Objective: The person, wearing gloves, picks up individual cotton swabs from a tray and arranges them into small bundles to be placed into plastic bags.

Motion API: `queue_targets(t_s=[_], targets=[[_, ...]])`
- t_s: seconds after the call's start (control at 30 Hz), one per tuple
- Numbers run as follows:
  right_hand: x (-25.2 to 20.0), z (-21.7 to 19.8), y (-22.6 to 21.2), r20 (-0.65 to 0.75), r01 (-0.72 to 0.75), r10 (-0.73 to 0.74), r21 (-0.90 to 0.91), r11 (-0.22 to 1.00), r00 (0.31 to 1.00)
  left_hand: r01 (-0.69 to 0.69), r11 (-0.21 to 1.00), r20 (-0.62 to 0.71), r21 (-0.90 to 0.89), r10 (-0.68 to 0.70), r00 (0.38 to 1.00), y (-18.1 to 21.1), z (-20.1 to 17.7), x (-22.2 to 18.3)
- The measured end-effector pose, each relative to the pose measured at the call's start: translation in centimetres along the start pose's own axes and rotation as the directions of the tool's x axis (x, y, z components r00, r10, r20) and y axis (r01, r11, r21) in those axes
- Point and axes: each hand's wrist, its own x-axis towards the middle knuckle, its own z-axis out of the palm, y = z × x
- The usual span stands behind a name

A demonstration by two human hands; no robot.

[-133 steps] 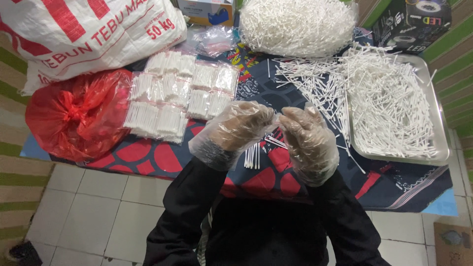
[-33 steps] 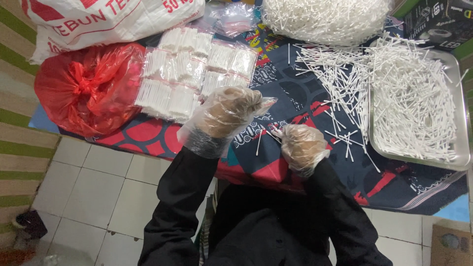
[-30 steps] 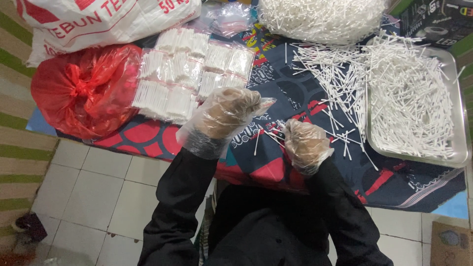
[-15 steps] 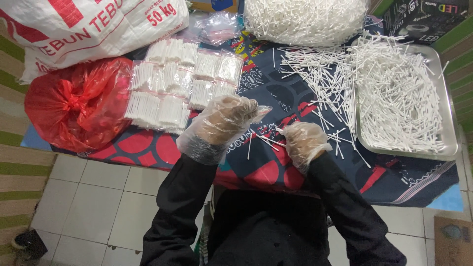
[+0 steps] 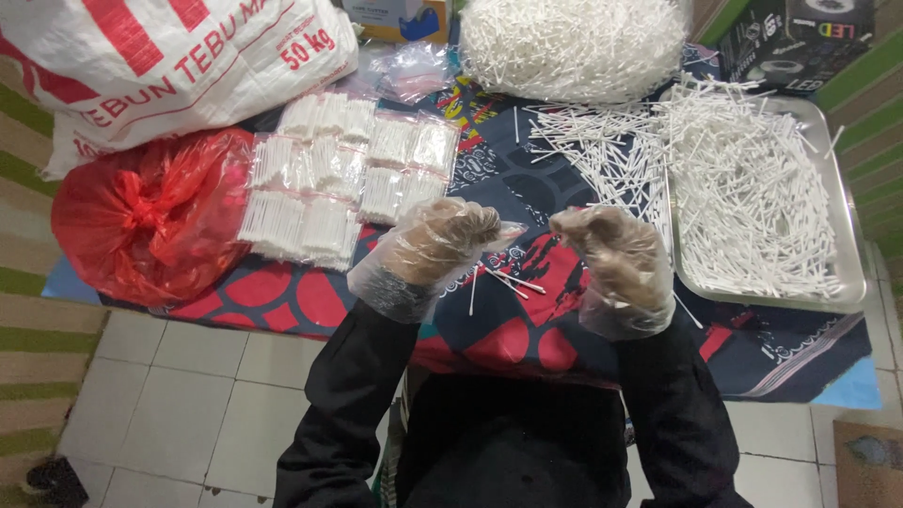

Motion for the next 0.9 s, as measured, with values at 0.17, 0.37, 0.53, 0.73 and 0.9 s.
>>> queue_targets(t_s=[0.17, 0.37, 0.53, 0.73, 0.9], targets=[[1.1, -2.7, 4.8, 0.742, -0.029, -0.479, -0.529, -0.848, 0.470, 0.030, 0.953, -0.194, 0.301, 0.030, 0.980, 2.2, 3.2, -0.9], [1.1, 0.3, 2.1, 0.512, 0.187, -0.644, -0.843, -0.505, 0.568, 0.272, 0.944, 0.371, -0.188, -0.188, 0.909, 0.8, 2.9, -0.8], [1.1, 1.8, 0.1, 0.294, 0.329, -0.663, -0.941, -0.076, 0.688, 0.332, 0.928, 0.468, -0.169, -0.220, 0.856, 0.3, 4.8, -1.6], [0.9, 3.3, -1.9, 0.061, 0.356, -0.503, -0.780, 0.515, 0.862, 0.224, 0.947, 0.380, -0.231, -0.124, 0.917, 2.1, -4.3, 4.4], [-0.1, 4.0, -3.4, -0.020, 0.244, -0.287, -0.476, 0.845, 0.958, 0.247, 0.908, 0.212, -0.338, -0.182, 0.960, 2.9, -2.2, 2.5]])
